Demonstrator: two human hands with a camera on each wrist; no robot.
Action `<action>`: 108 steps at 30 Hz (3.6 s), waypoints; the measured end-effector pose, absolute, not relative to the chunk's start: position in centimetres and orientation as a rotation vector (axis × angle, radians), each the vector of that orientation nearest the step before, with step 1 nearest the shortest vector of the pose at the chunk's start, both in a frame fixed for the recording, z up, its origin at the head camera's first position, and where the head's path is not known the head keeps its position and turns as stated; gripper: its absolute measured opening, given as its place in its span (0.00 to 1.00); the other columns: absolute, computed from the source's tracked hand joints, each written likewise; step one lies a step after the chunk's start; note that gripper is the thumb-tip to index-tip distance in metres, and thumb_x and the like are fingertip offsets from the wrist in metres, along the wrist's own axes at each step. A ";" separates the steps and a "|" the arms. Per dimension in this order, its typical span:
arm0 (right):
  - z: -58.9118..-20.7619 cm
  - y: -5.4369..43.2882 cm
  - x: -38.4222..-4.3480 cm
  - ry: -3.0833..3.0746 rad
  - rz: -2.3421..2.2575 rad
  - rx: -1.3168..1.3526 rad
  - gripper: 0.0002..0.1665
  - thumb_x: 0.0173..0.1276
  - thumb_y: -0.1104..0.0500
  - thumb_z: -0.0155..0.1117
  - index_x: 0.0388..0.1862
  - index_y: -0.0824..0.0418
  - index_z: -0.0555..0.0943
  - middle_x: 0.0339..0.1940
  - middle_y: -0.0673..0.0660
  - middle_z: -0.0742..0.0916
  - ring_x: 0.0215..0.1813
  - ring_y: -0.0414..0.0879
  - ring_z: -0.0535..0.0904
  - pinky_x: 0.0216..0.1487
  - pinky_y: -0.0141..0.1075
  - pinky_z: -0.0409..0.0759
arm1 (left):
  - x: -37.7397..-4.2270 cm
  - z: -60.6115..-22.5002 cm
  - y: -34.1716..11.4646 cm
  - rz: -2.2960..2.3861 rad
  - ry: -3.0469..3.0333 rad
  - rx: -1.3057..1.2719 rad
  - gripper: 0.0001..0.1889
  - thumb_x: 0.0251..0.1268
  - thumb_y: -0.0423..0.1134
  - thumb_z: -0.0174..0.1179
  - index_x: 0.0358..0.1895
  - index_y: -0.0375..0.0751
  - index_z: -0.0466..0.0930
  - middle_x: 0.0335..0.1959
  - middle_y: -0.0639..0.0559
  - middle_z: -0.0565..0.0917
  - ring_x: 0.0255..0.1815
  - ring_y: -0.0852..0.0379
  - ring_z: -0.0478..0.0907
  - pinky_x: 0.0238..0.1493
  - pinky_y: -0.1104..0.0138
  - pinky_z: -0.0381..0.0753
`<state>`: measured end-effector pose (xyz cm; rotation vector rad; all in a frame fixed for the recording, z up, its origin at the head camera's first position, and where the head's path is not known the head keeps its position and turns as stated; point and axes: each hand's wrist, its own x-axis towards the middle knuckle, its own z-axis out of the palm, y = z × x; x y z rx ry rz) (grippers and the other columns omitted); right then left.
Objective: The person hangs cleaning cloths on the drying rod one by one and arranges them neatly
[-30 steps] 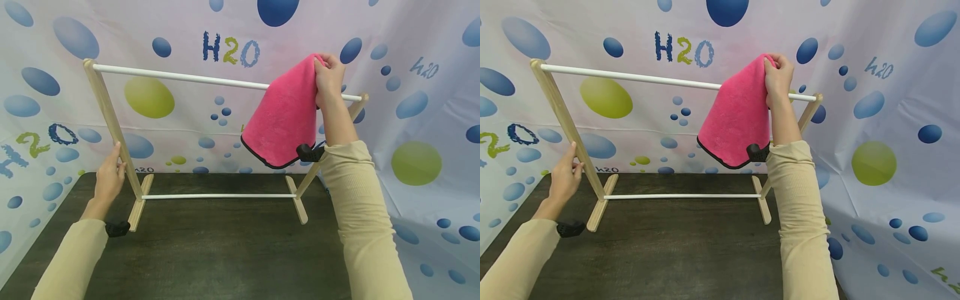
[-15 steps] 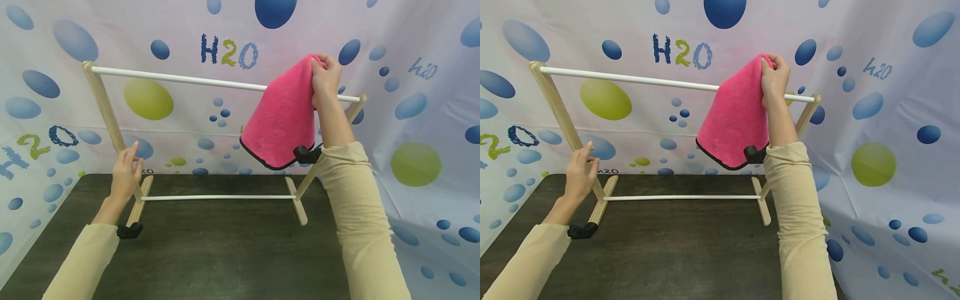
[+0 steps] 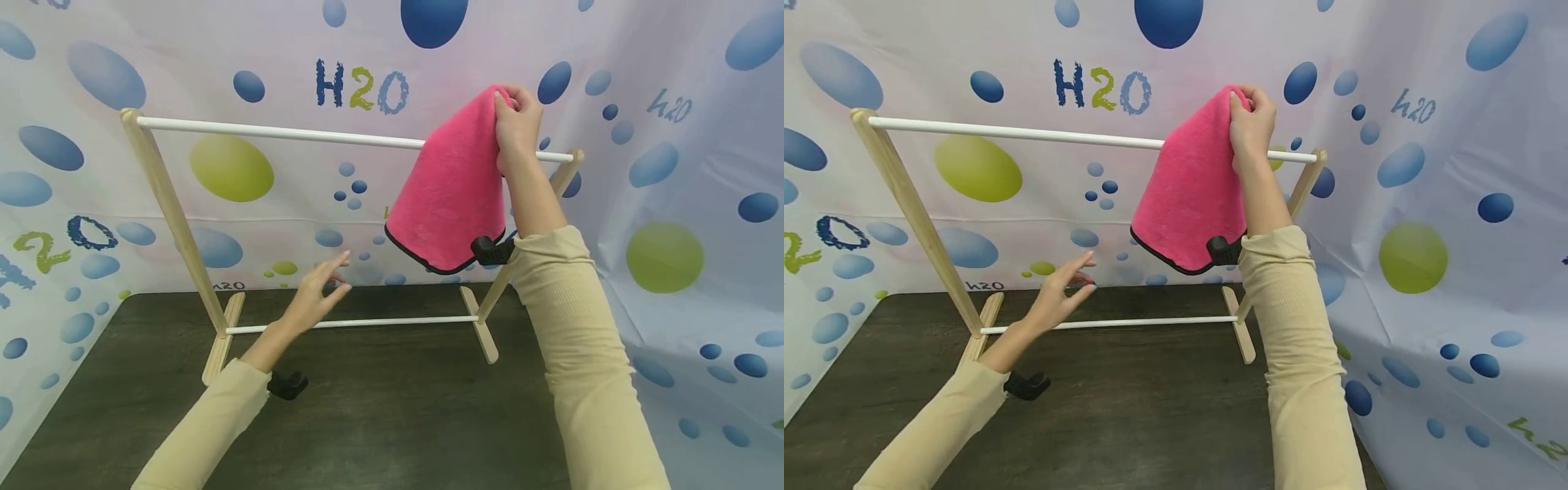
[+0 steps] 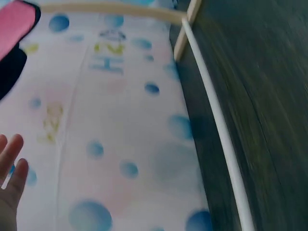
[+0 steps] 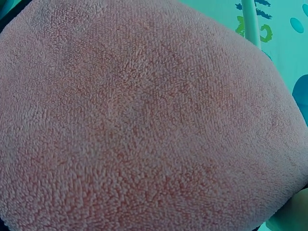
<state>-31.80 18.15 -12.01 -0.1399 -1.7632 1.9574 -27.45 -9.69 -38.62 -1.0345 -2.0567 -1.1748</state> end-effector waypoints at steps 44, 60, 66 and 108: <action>-12.3 19.2 -31.2 -1.693 2.016 -0.065 0.07 0.67 0.62 0.54 0.42 0.58 0.78 0.29 0.51 0.75 0.27 0.39 0.69 0.29 0.24 0.69 | -27.8 -28.8 -2.1 -2.002 -1.621 -0.545 0.33 0.54 0.23 0.60 0.66 0.33 0.61 0.56 0.36 0.73 0.43 0.53 0.78 0.47 0.68 0.77; -12.4 19.7 -31.1 -1.753 1.966 -0.110 0.08 0.67 0.60 0.55 0.43 0.57 0.78 0.31 0.50 0.75 0.28 0.38 0.69 0.29 0.24 0.69 | -26.6 -26.1 -2.0 -2.878 -1.206 -0.218 0.24 0.63 0.22 0.49 0.63 0.25 0.62 0.54 0.40 0.73 0.49 0.58 0.72 0.57 0.69 0.69; -12.4 19.6 -31.1 -1.752 1.964 -0.114 0.09 0.66 0.60 0.55 0.44 0.57 0.79 0.31 0.50 0.75 0.29 0.38 0.70 0.31 0.24 0.70 | -26.3 -25.9 -2.1 -2.854 -1.337 -0.262 0.23 0.65 0.23 0.46 0.64 0.29 0.62 0.40 0.50 0.73 0.41 0.61 0.72 0.46 0.74 0.73; -12.4 20.3 -30.9 -2.026 1.651 -0.270 0.18 0.62 0.49 0.60 0.48 0.56 0.72 0.35 0.48 0.73 0.29 0.37 0.72 0.34 0.24 0.74 | -25.8 -25.8 -2.3 -2.579 -1.643 -0.527 0.26 0.65 0.23 0.47 0.66 0.41 0.61 0.39 0.50 0.72 0.38 0.58 0.72 0.38 0.71 0.75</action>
